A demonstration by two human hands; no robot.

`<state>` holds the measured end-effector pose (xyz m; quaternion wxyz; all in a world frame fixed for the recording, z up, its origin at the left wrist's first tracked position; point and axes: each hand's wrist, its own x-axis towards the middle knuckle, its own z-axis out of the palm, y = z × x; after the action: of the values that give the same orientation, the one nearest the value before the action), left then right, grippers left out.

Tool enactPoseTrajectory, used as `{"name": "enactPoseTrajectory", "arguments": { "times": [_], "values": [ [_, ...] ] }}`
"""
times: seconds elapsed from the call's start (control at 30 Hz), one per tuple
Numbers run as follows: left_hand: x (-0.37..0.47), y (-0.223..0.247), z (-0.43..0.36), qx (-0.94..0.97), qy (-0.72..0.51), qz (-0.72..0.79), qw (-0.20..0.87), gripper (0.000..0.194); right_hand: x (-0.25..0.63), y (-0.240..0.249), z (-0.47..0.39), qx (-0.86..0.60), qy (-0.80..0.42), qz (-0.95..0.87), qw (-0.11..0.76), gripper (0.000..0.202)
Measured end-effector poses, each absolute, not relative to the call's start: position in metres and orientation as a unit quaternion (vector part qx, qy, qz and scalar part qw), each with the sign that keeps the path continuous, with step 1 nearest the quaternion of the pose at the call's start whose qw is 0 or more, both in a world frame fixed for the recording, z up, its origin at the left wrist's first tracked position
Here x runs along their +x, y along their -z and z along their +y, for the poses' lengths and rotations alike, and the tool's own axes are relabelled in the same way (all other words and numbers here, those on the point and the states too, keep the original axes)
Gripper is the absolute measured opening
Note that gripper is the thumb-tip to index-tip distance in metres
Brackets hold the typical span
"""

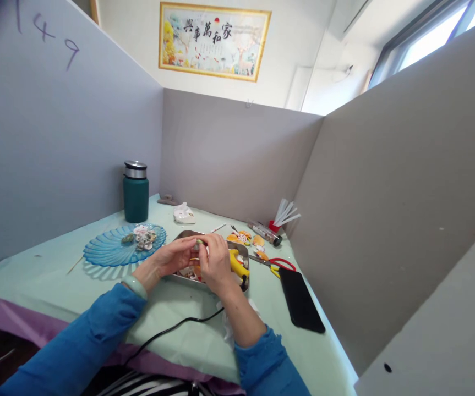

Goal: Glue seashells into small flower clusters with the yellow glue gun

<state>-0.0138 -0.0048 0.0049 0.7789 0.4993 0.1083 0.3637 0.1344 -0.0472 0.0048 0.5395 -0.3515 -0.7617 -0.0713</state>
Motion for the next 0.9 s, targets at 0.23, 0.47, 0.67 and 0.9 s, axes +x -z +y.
{"name": "enactPoseTrajectory", "arguments": {
  "times": [0.23, 0.47, 0.67, 0.9],
  "values": [
    [-0.0155, -0.007, -0.0062, 0.51, -0.396, 0.056, 0.762, 0.037, 0.135, -0.0068, -0.0507, -0.319, 0.065, -0.762, 0.56, 0.027],
    [-0.0196, -0.0063, -0.0076, 0.517, -0.413, 0.032, 0.749, 0.054, 0.1357, -0.0075, -0.0524, -0.285, 0.084, -0.769, 0.567, 0.028],
    [-0.0182, -0.0069, -0.0089, 0.519, -0.417, 0.029, 0.745, 0.05, 0.1362, -0.0079, -0.0542, -0.275, 0.088, -0.765, 0.576, 0.027],
    [-0.0164, -0.0038, -0.004, 0.494, -0.409, 0.06, 0.765, 0.043, 0.1363, -0.0062, -0.0524, -0.312, 0.142, -0.751, 0.565, 0.027]
  ]
}}
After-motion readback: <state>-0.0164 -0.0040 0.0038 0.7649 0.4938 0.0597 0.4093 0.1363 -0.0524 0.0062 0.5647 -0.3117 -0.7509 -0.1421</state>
